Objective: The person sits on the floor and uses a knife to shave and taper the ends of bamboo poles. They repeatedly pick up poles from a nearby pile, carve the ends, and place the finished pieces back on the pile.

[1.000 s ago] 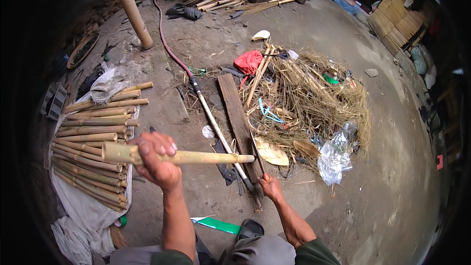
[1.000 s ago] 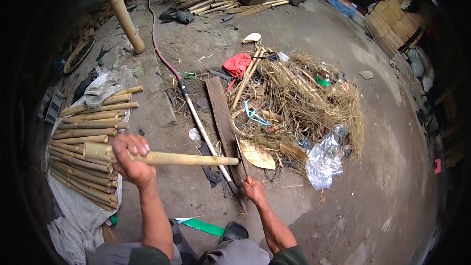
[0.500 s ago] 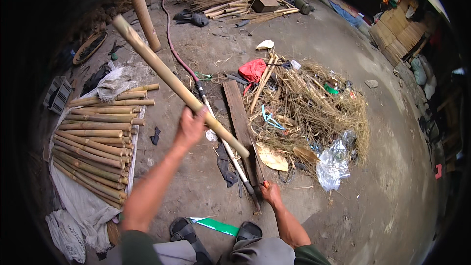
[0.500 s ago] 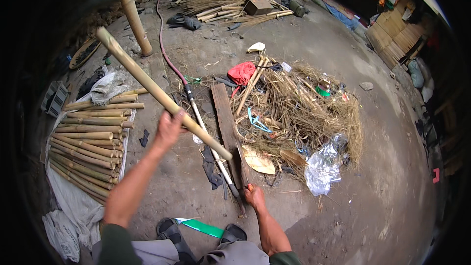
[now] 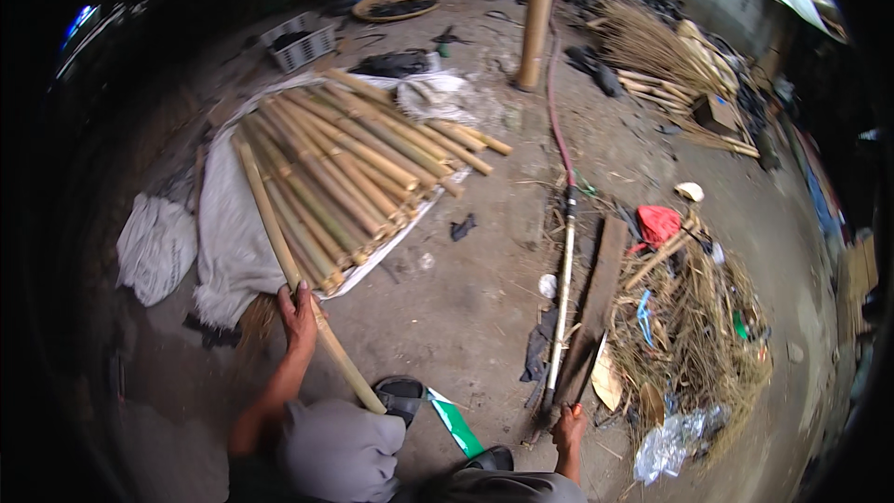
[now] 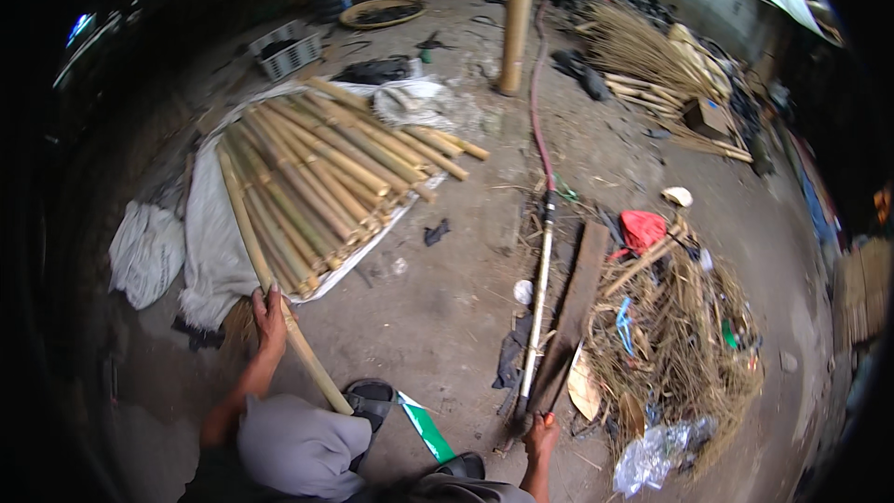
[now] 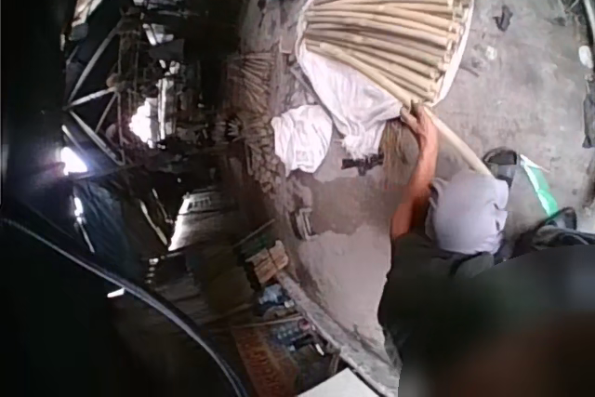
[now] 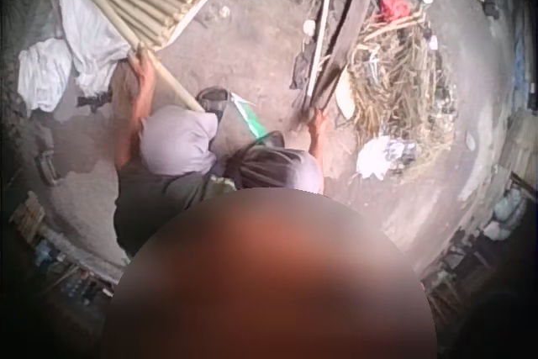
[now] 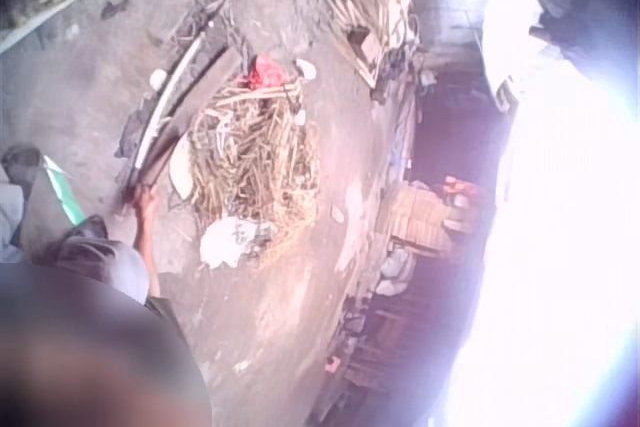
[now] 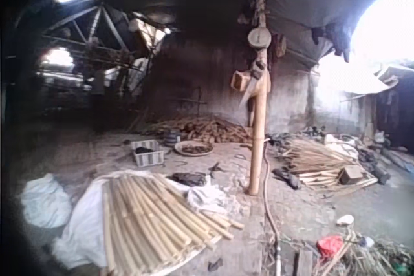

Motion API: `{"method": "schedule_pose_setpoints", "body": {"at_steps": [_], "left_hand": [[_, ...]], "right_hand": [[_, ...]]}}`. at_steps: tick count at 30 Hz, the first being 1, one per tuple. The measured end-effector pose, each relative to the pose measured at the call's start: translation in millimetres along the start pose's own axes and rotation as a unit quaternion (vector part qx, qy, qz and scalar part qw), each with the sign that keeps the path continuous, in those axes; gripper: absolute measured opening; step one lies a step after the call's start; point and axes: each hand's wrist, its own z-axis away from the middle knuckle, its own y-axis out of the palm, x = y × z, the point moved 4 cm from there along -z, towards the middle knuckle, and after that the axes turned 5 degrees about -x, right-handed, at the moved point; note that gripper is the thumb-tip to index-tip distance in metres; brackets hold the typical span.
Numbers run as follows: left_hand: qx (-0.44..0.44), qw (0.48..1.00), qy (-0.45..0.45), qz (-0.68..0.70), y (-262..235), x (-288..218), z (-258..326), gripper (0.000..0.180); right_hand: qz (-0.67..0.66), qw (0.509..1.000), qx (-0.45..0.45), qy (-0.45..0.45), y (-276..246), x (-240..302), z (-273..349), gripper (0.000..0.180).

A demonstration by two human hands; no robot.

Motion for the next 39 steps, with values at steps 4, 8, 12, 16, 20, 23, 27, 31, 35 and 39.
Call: {"method": "schedule_pose_setpoints", "body": {"at_steps": [4,8,12,16,20,23,27,31,35,39], "left_hand": [[-0.176,0.980,0.041,-0.084,-87,85,-29,0.048],[-0.263,0.955,0.016,-0.133,-142,143,-55,0.053],[-0.278,0.931,0.151,-0.183,-171,139,-49,0.052],[-0.321,0.932,0.115,-0.122,-208,131,-45,0.049],[-0.370,0.904,0.179,-0.117,-257,123,-46,0.046],[-0.395,0.891,0.185,-0.128,-298,119,-50,0.045],[-0.463,0.857,0.123,-0.189,-332,124,-55,0.051],[-0.415,0.811,0.059,-0.408,-336,149,-76,0.054],[-0.222,0.856,-0.141,-0.446,-323,196,-98,0.071],[-0.401,0.698,0.068,-0.589,-273,151,-80,0.069]], "right_hand": [[-0.007,1.000,0.010,0.027,0,10,5,0.029],[-0.026,0.999,0.014,0.033,4,13,12,0.022],[-0.016,0.999,0.014,0.037,5,16,19,0.026],[-0.011,0.999,0.018,0.035,6,25,28,0.028],[-0.015,0.999,0.024,0.027,12,35,34,0.028],[-0.013,0.999,0.015,0.033,14,38,36,0.028],[-0.005,0.999,0.018,0.032,14,38,35,0.026],[0.003,0.999,0.002,0.039,11,38,33,0.026],[0.003,0.999,0.015,0.049,10,40,34,0.025],[-0.009,0.999,0.017,0.049,13,42,35,0.024]]}}
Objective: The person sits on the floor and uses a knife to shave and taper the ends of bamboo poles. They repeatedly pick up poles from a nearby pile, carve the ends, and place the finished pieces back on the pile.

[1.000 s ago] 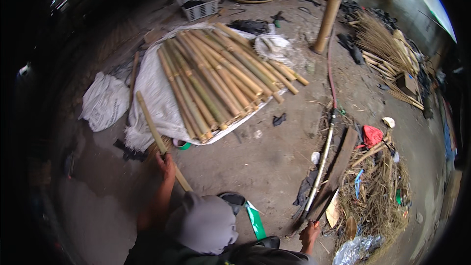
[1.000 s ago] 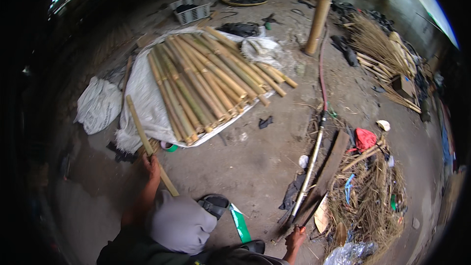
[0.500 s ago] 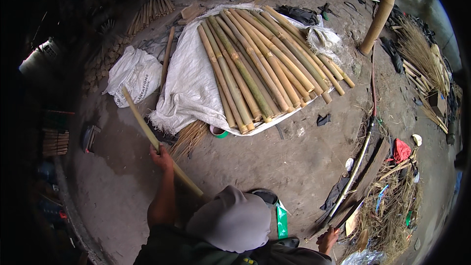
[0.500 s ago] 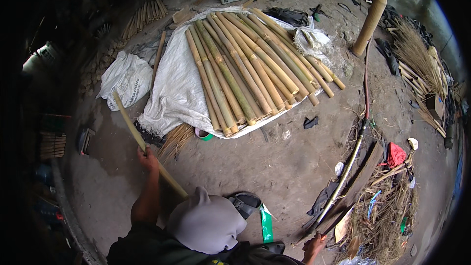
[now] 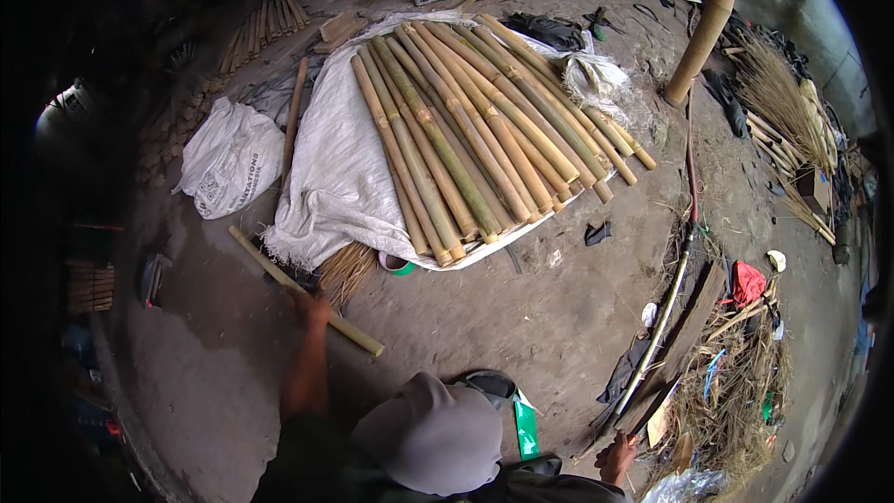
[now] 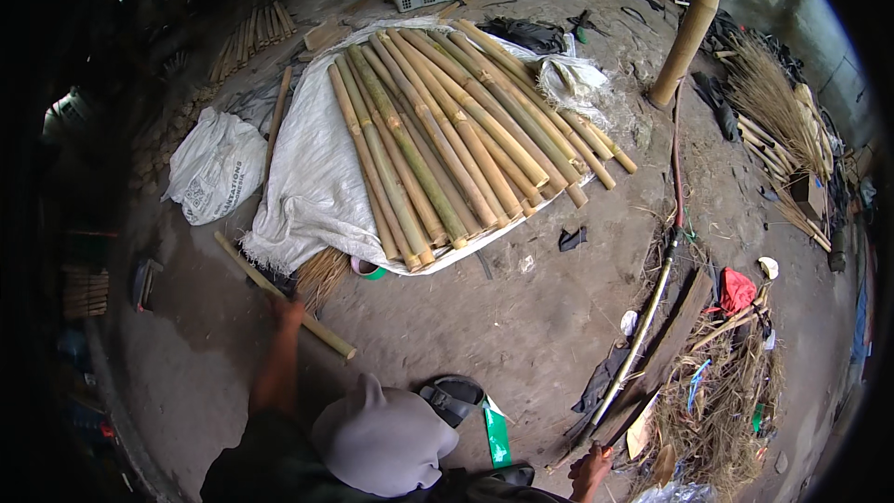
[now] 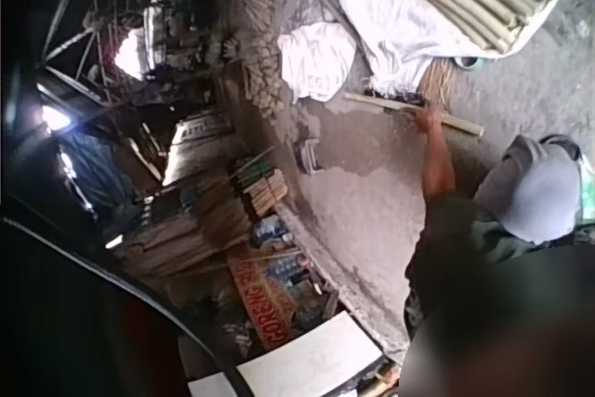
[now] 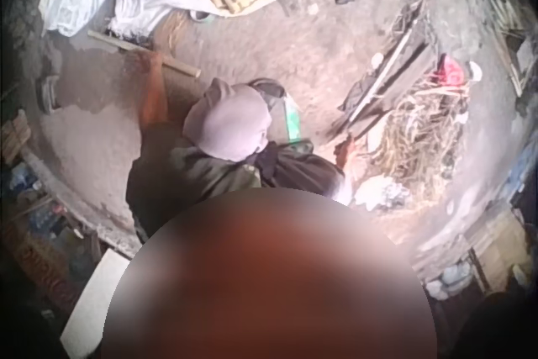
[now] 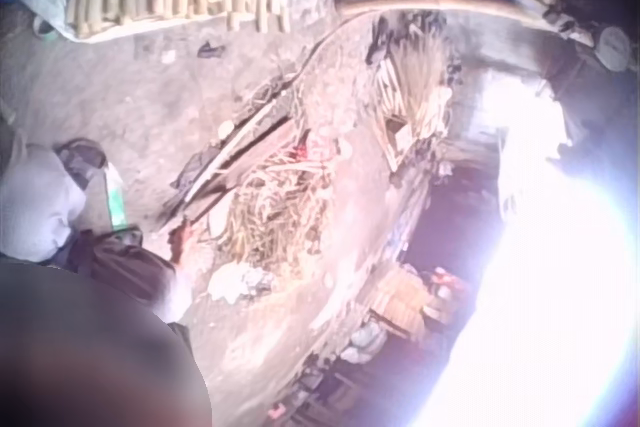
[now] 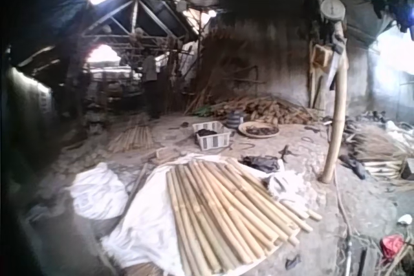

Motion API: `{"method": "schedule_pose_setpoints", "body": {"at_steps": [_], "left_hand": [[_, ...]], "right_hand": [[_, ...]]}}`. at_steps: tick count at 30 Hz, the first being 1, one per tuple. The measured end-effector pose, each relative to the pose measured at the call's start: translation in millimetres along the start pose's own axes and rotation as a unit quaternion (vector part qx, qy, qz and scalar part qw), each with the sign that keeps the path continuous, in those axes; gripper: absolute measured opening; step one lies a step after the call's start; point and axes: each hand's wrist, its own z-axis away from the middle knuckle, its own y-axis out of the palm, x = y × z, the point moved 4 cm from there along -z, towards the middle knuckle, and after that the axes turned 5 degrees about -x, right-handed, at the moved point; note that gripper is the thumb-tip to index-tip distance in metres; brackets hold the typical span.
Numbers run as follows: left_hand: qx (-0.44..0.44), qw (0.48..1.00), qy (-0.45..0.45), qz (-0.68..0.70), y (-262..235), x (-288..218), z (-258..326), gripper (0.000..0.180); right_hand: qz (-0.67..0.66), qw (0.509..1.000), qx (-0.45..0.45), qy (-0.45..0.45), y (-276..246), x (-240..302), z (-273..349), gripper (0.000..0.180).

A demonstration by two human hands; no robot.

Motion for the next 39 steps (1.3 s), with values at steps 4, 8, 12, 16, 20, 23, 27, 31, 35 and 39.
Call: {"method": "schedule_pose_setpoints", "body": {"at_steps": [4,8,12,16,20,23,27,31,35,39], "left_hand": [[0.061,0.942,0.185,0.272,-68,-126,6,0.037],[0.269,0.822,0.151,0.479,-82,-283,10,0.025],[0.313,0.878,0.120,0.342,-51,-391,17,0.069],[0.351,0.902,0.071,0.241,-31,-420,15,0.080],[0.500,0.664,-0.074,0.551,-39,-399,19,0.054],[0.586,0.405,-0.225,0.665,-57,-372,42,0.025],[0.490,0.535,-0.249,0.642,-81,-360,45,0.032],[0.441,0.613,-0.043,0.654,-135,-361,64,0.037],[0.476,0.552,0.066,0.681,-175,-372,109,0.030],[0.476,0.520,0.148,0.693,-209,-396,147,0.027]], "right_hand": [[-0.011,1.000,-0.016,0.010,2,0,1,0.023],[0.003,1.000,-0.004,0.011,4,-1,1,0.024],[-0.004,1.000,-0.005,0.020,2,-3,-1,0.025],[-0.024,1.000,-0.005,0.020,1,-2,-2,0.023],[-0.035,0.999,-0.012,0.000,5,-1,2,0.022],[-0.046,0.999,-0.008,-0.020,12,-2,6,0.022],[-0.073,0.995,-0.011,-0.066,16,-8,4,0.022],[-0.199,0.978,-0.035,-0.041,12,-24,-2,0.024],[-0.250,0.964,-0.091,0.007,2,-35,1,0.026],[-0.218,0.970,-0.106,-0.016,-3,-25,15,0.027]]}}
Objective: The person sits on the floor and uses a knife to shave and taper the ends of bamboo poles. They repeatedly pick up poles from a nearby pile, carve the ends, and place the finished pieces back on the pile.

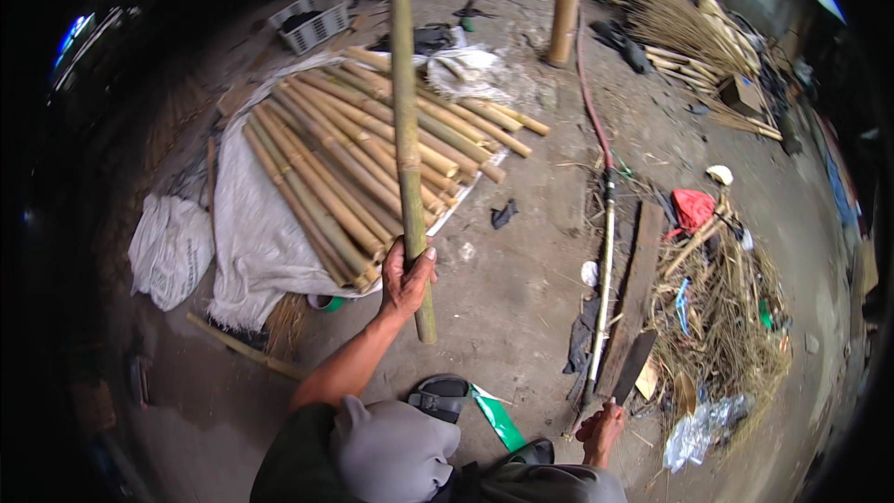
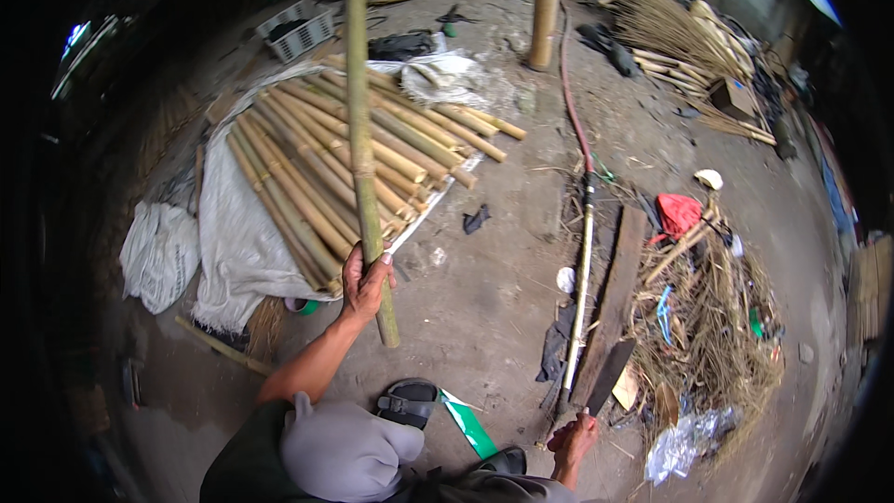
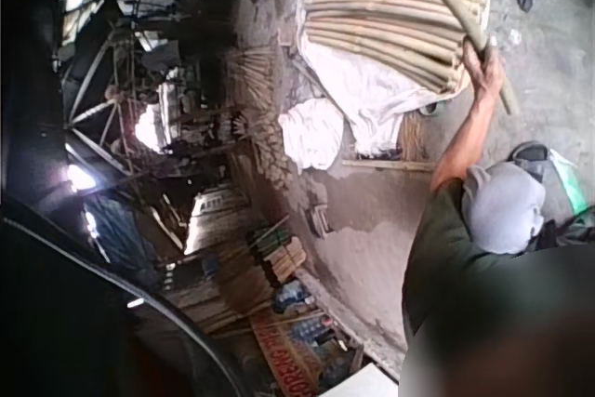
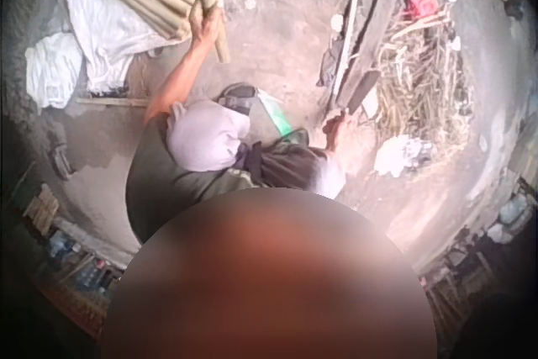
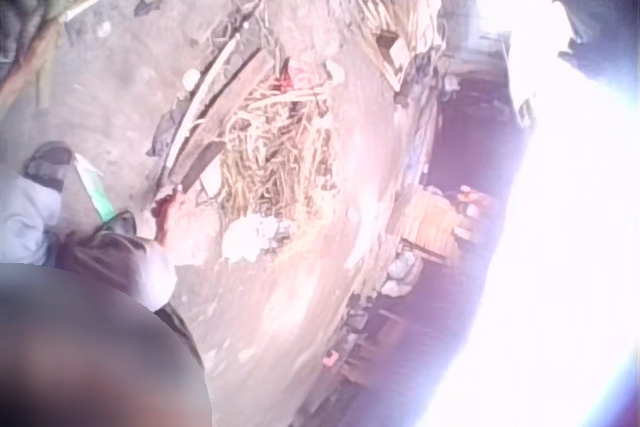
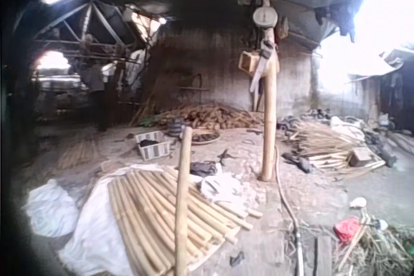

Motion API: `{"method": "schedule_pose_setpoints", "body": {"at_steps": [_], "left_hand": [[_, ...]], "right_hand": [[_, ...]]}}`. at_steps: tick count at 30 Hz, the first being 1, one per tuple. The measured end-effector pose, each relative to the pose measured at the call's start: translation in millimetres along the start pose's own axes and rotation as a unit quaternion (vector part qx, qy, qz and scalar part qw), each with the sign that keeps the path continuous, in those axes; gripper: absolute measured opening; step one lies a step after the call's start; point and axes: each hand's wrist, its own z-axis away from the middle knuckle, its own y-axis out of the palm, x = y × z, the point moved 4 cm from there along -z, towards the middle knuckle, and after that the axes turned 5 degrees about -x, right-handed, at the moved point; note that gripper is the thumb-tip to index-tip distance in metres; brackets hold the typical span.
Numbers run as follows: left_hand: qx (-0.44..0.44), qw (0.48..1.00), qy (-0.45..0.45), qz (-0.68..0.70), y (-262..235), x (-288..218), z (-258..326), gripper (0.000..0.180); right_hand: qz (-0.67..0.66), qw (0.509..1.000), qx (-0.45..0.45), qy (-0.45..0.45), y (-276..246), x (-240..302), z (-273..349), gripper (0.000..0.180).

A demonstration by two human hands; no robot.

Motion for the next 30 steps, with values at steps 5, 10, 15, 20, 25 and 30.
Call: {"method": "schedule_pose_setpoints", "body": {"at_steps": [5,10,15,20,25,30], "left_hand": [[0.115,0.962,0.220,0.113,79,-77,-53,0.024],[0.175,0.947,0.202,0.177,168,-197,-105,0.045],[0.270,0.917,0.213,0.204,296,-273,-59,0.041],[0.184,0.929,0.169,0.274,364,-193,13,0.025],[0.094,0.978,0.029,0.181,366,-56,92,0.028],[0.053,0.974,0.127,0.182,315,-67,74,0.037]], "right_hand": [[-0.015,1.000,0.005,0.009,1,23,23,0.024],[-0.020,0.999,0.005,-0.045,-8,53,42,0.015],[0.068,0.983,-0.052,-0.162,-20,74,49,0.022],[0.067,0.992,-0.086,-0.056,-25,62,61,0.023],[0.105,0.975,-0.065,-0.186,-24,78,69,0.026],[0.159,0.968,-0.069,-0.180,-28,86,62,0.027]]}}
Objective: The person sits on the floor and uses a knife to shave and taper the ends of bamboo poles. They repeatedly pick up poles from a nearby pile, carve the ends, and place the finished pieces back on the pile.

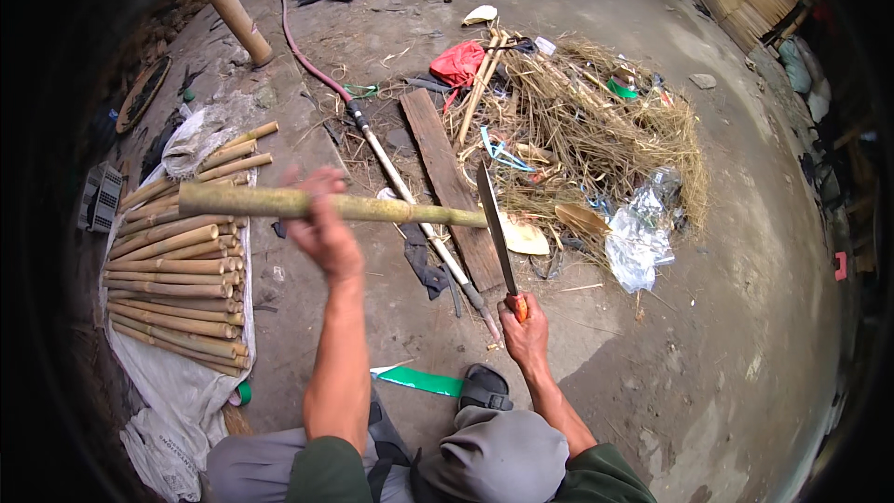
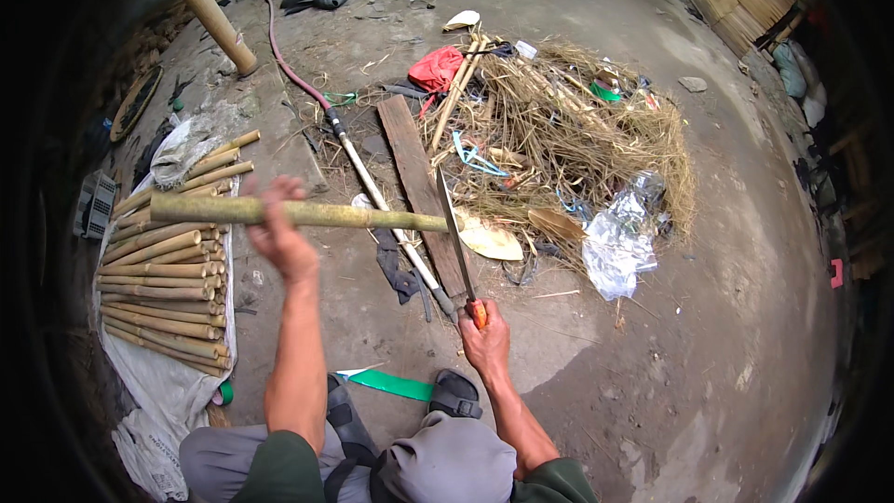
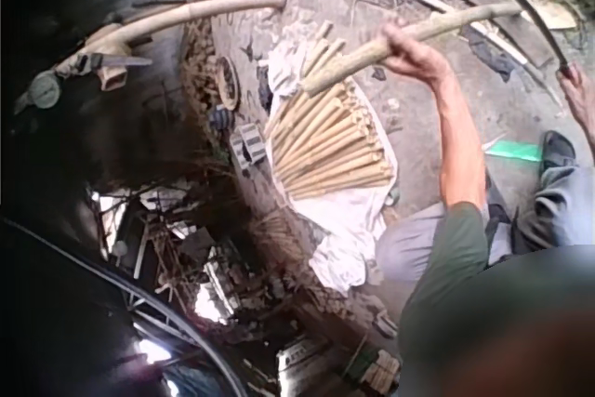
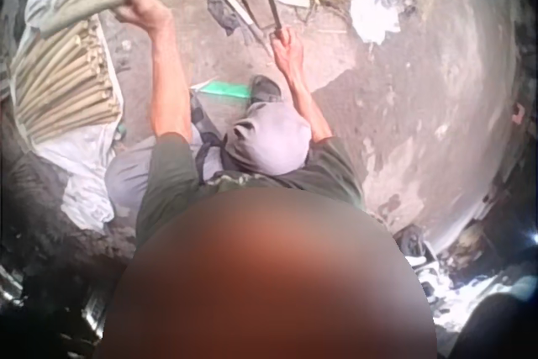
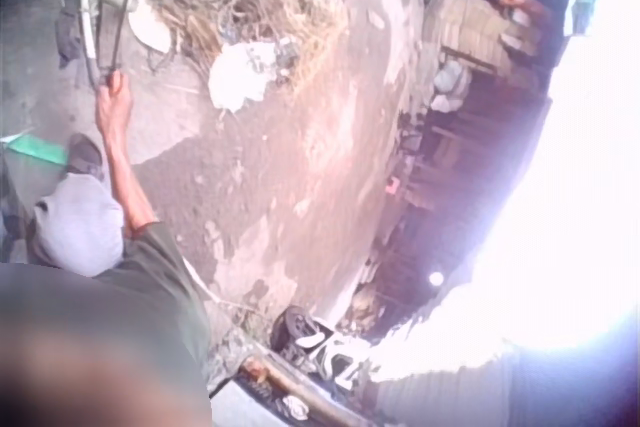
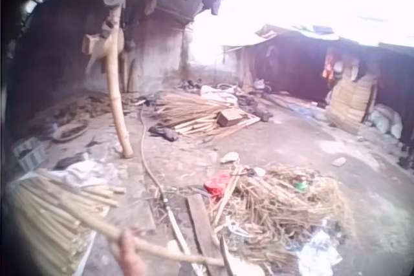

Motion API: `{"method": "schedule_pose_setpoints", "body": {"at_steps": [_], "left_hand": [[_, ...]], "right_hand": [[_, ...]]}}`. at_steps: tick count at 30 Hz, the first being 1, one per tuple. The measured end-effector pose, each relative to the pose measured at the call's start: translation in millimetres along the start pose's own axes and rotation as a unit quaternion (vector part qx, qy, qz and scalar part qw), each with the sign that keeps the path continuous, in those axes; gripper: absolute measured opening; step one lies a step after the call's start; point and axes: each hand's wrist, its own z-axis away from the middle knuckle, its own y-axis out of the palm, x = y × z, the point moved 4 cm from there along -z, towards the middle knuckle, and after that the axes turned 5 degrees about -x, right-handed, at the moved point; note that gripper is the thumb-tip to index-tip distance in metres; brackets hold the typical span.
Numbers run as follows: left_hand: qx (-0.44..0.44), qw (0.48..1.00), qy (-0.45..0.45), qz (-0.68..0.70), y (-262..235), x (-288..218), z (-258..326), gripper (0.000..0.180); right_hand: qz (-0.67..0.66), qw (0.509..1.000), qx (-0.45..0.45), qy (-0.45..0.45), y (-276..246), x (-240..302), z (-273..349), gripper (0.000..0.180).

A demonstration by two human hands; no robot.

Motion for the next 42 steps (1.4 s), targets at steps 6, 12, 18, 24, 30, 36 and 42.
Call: {"method": "schedule_pose_setpoints", "body": {"at_steps": [6,12,18,24,30,36,42], "left_hand": [[-0.072,0.994,0.016,0.075,-27,-67,-23,0.020],[-0.053,0.995,0.071,0.038,-12,-87,16,0.041],[-0.057,0.993,0.097,0.032,-21,-97,20,0.019],[-0.085,0.993,0.061,0.046,-36,-98,24,0.021],[-0.001,0.996,0.041,0.080,-33,-100,27,0.022],[0.070,0.992,0.046,0.091,-37,-100,24,0.023],[0.083,0.993,0.033,0.080,-33,-102,24,0.018]], "right_hand": [[0.062,0.997,0.040,0.036,11,9,8,0.033],[0.030,0.992,0.101,-0.068,34,62,5,0.031],[-0.045,0.950,0.180,-0.252,65,115,6,0.027],[0.007,0.983,0.155,-0.094,75,97,-20,0.026],[-0.056,0.946,0.217,-0.236,76,95,-11,0.029],[-0.007,0.963,0.214,-0.166,77,88,-27,0.025],[0.026,0.980,0.153,-0.123,71,88,-30,0.026]]}}
